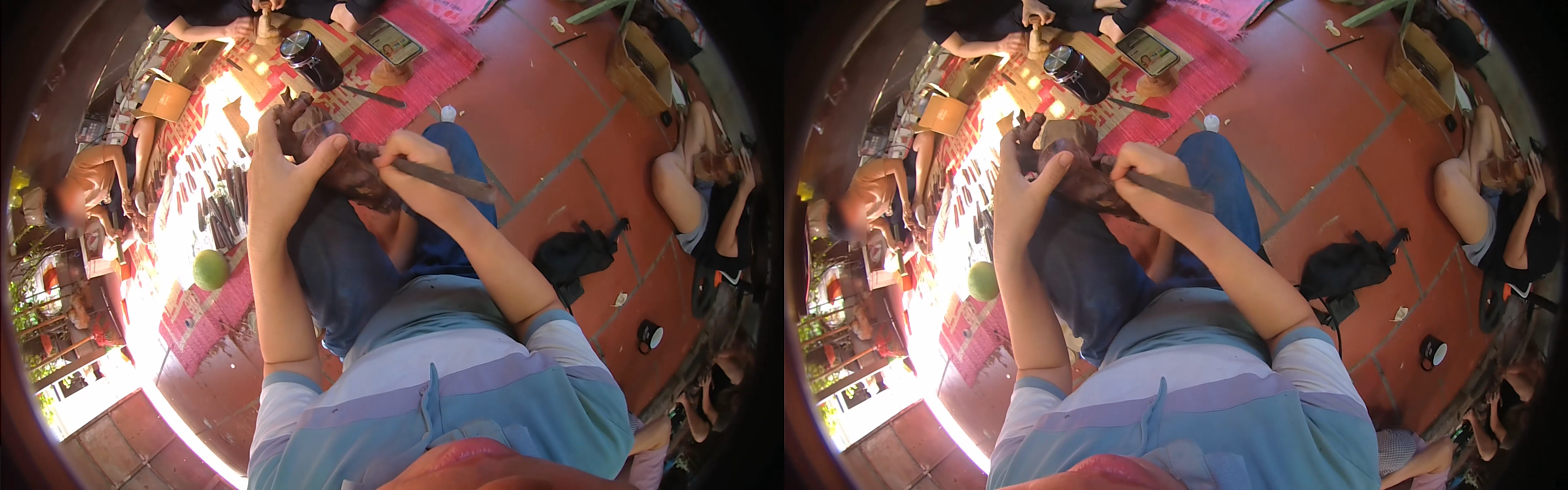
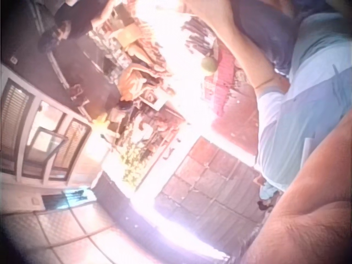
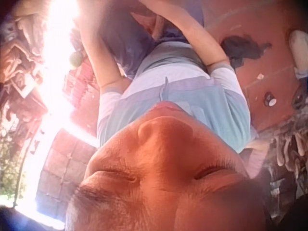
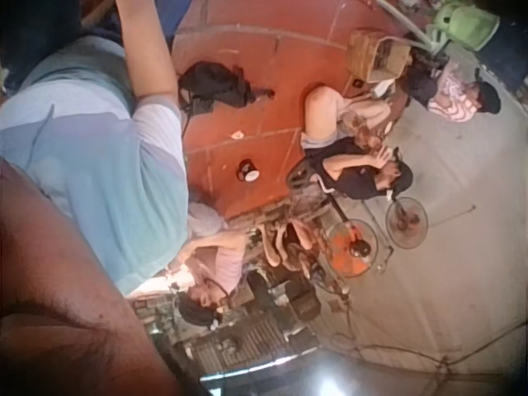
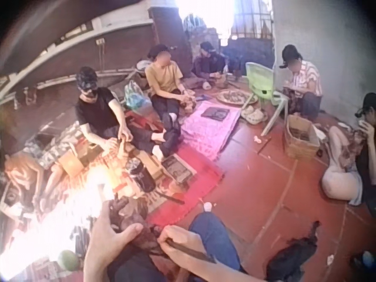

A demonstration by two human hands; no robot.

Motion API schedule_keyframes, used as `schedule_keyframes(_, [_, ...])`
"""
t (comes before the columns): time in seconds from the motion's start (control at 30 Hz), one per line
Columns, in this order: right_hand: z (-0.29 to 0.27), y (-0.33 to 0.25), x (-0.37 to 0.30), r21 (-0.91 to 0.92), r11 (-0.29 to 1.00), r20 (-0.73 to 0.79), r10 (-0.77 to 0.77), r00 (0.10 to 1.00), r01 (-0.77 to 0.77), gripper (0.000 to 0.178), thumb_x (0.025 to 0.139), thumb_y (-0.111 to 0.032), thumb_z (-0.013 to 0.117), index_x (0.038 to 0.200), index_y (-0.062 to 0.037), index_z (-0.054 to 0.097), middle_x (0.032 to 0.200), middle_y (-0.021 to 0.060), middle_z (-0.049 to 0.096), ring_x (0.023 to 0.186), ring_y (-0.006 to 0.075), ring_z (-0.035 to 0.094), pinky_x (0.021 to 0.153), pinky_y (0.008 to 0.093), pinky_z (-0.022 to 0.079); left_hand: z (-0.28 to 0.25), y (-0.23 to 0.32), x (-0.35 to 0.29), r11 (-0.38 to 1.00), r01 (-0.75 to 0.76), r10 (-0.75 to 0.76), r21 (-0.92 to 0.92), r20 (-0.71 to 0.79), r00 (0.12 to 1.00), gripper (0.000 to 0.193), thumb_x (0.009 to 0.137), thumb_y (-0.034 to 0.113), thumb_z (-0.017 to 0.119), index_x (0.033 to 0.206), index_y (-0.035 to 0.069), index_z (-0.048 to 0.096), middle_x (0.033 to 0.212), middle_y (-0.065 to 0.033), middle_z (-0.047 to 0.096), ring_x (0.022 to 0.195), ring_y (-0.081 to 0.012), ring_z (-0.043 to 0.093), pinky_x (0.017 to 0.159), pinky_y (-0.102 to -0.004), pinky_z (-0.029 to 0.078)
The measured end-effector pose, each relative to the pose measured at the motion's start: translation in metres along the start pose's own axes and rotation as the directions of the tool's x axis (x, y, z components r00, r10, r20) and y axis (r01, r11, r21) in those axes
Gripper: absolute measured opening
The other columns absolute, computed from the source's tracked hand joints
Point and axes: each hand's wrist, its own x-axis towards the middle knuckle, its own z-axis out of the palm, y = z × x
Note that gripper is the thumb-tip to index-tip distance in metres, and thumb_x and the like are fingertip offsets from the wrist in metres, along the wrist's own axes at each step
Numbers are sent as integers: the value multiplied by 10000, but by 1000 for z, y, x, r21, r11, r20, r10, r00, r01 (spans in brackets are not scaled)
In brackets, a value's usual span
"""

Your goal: The person is sitting on the floor and carving a piece of wood using a small knife. They hold the wood in their left hand and carefully shape it with the knife in their right hand, rotating the object to work on different sides.

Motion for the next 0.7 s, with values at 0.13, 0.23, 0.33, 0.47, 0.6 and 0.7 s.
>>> schedule_keyframes(0.13, [0, 10, 0, 24, 999, 2, 20, 1000, -20, 67, 704, -16, 593, 747, -39, 548, 735, 94, 585, 698, 235, 599, 613, 328, 456, 1, 0, -1, 1000, -13, 13, -6, -2, 1000, 734, 674, 388, 770, 1210, -11, 463, 1206, -165, 566, 1106, -269, 556, 929, -355, 416])
schedule_keyframes(0.23, [-1, 11, -2, 95, 994, -37, -48, 998, 51, 65, 708, -26, 598, 757, -48, 562, 729, 85, 599, 693, 245, 609, 609, 335, 461, 0, 1, -1, 1000, -20, 20, -4, -2, 1000, 737, 674, 393, 768, 1207, -12, 460, 1202, -161, 569, 1101, -268, 559, 920, -355, 420])
schedule_keyframes(0.33, [0, -9, 0, -17, 998, 40, 67, 997, -67, 66, 709, -35, 600, 762, -41, 562, 720, 91, 606, 685, 236, 616, 602, 334, 461, -1, -1, -2, 1000, 13, -13, 29, -6, 1000, 731, 676, 390, 766, 1203, -14, 461, 1198, -157, 572, 1095, -267, 561, 911, -354, 424])
schedule_keyframes(0.47, [-10, -6, 9, -24, 993, 92, 119, 989, -117, 69, 721, -48, 592, 787, -53, 572, 726, 88, 610, 711, 235, 619, 622, 331, 465, 2, 0, -2, 999, -33, 33, -10, -26, 999, 735, 671, 400, 766, 1199, -11, 464, 1187, -158, 575, 1082, -271, 566, 899, -353, 429])
schedule_keyframes(0.6, [-5, -9, 10, -75, 991, 107, 115, 988, -107, 75, 722, -41, 586, 792, -38, 561, 715, 90, 600, 706, 222, 605, 627, 319, 458, 0, 0, -2, 997, 10, -10, 76, -5, 1000, 750, 680, 427, 752, 1223, 3, 455, 1196, -154, 570, 1089, -266, 560, 895, -344, 428])
schedule_keyframes(0.7, [-14, -9, 20, -20, 988, 180, 152, 972, -151, 76, 721, -40, 587, 792, -33, 560, 719, 93, 600, 709, 232, 604, 633, 326, 460, -1, -1, -2, 996, 10, -10, 89, 4, 1000, 764, 699, 445, 732, 1267, 24, 440, 1218, -142, 561, 1112, -255, 546, 892, -333, 423])
